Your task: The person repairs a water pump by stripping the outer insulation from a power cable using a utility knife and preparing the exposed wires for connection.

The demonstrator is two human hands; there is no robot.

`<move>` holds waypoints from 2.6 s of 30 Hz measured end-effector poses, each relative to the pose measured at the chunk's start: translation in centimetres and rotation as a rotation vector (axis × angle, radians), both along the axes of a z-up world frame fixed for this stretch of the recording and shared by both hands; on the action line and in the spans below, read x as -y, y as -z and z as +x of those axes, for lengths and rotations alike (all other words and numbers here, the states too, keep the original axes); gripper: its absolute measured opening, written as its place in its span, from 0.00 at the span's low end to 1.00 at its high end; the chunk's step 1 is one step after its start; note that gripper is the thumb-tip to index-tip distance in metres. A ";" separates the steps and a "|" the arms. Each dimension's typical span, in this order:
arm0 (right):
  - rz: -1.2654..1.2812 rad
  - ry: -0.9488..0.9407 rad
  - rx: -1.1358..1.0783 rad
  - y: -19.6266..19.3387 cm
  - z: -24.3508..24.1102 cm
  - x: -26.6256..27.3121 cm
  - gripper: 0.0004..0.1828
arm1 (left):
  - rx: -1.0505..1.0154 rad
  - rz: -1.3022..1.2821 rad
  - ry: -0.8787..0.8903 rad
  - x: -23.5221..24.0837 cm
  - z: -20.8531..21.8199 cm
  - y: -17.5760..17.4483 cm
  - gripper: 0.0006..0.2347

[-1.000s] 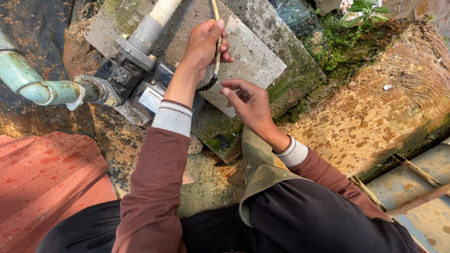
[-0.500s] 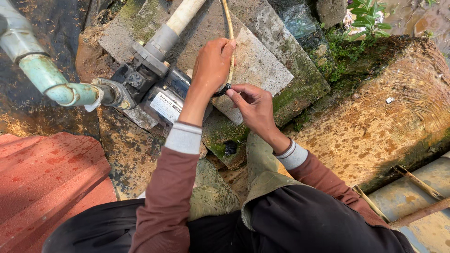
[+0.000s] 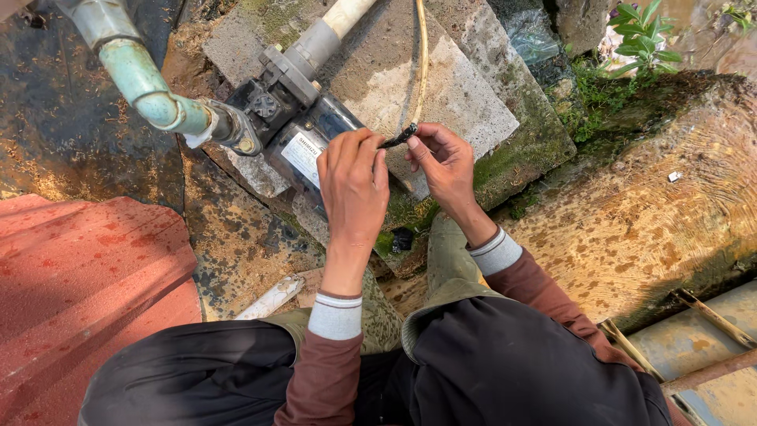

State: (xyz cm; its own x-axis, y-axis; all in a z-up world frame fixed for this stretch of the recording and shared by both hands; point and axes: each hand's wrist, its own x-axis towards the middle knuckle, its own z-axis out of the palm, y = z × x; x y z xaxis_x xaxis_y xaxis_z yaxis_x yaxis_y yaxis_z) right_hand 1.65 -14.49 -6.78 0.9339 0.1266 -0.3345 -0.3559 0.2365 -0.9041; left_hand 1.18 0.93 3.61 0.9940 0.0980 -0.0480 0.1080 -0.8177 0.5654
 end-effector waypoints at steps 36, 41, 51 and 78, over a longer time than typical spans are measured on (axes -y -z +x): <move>0.253 0.134 -0.426 -1.2 1.4 1.8 0.11 | -0.025 0.110 0.102 1.0 0.0 2.7 0.05; 0.372 0.165 -0.633 -0.9 2.0 2.4 0.09 | 0.015 0.028 0.080 1.5 0.1 2.3 0.10; -0.068 0.212 -0.100 -2.6 -0.6 0.0 0.07 | -0.003 -0.077 0.068 2.3 0.6 2.0 0.07; -0.298 0.130 0.051 -1.1 -1.9 -0.1 0.05 | 0.014 -0.039 0.123 1.9 0.9 2.2 0.08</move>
State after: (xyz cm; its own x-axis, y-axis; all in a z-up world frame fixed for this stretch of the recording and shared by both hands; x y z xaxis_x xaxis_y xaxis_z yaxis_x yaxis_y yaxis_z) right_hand -0.29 -14.42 -5.65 0.9524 -0.0910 -0.2910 -0.2923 -0.0008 -0.9563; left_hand 2.07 -1.00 1.40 0.9990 -0.0260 -0.0354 0.0003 -0.8017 0.5978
